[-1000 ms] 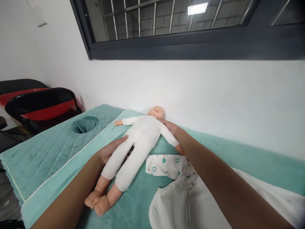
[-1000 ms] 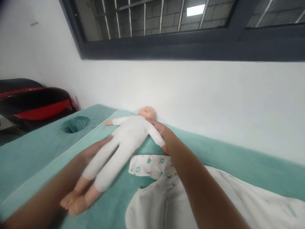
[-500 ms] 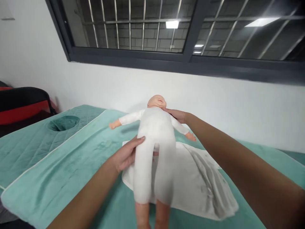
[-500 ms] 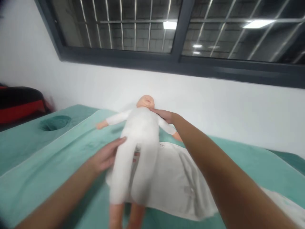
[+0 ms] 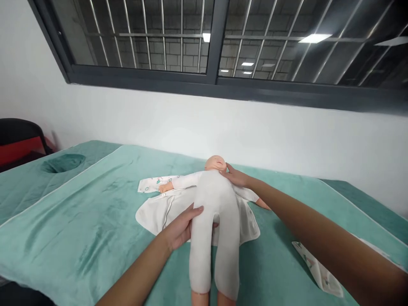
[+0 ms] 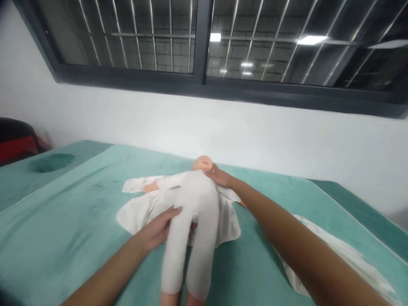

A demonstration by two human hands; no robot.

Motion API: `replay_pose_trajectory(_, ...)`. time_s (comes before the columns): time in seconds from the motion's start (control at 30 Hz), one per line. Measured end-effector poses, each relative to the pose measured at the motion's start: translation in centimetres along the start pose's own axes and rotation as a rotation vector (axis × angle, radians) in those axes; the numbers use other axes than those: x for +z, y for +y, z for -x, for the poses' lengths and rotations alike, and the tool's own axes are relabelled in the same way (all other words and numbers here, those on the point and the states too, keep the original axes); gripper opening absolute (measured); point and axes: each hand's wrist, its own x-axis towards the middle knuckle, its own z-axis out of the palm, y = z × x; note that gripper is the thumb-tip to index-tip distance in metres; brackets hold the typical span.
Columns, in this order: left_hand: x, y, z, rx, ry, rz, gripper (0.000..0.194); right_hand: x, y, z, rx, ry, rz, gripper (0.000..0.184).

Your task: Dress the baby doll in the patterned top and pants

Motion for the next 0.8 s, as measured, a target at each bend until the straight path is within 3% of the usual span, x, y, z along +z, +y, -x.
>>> replay_pose_trajectory(0.1, -1.3, 1.1, -0.4, 0.109, 0.126, -0.378, 0.046, 0.0, -1.8, 1.0, -0.015, 0.205, 0.445, 0.074)
replay_pose_trajectory(0.2, -3.4, 2.5, -1.7, 0.345, 0.325, -1.037, 0.035, 1.4, -4.6, 1.2, -0.222, 0.337, 0.75, 0.045)
replay_pose_trajectory(0.3, -4.7, 3.0, -3.2, 0.491, 0.37, -1.602, 0.032, 4.2, -7.4, -0.4, -0.428, 0.223, 0.738, 0.036)
replay_pose_trajectory(0.37, -5.0, 2.9, -3.7, 0.513, 0.38, -1.789, 0.034, 6.0, -8.8, -2.1, -0.465, 0.055, 0.682, 0.041)
replay_pose_trajectory(0.43, -5.1, 2.7, -4.0, 0.54, 0.43, -1.858, 0.035, 7.4, -9.8, -4.0, -0.447, -0.093, 0.647, 0.043)
replay_pose_trajectory(0.5, -5.3, 2.5, -4.1, 0.565, 0.476, -1.876, 0.034, 8.5, -10.4, -5.4, -0.426, -0.162, 0.648, 0.038)
replay_pose_trajectory(0.63, -6.4, 2.8, -4.1, 0.573, 0.583, -1.834, 0.033, 9.2, -10.4, -6.3, -0.403, -0.152, 0.644, 0.028)
replay_pose_trajectory(0.8, -8.0, 4.4, -4.2, 0.493, 0.89, -1.7, 0.03, 7.9, -8.9, -4.7, -0.427, -0.033, 0.504, 0.035)
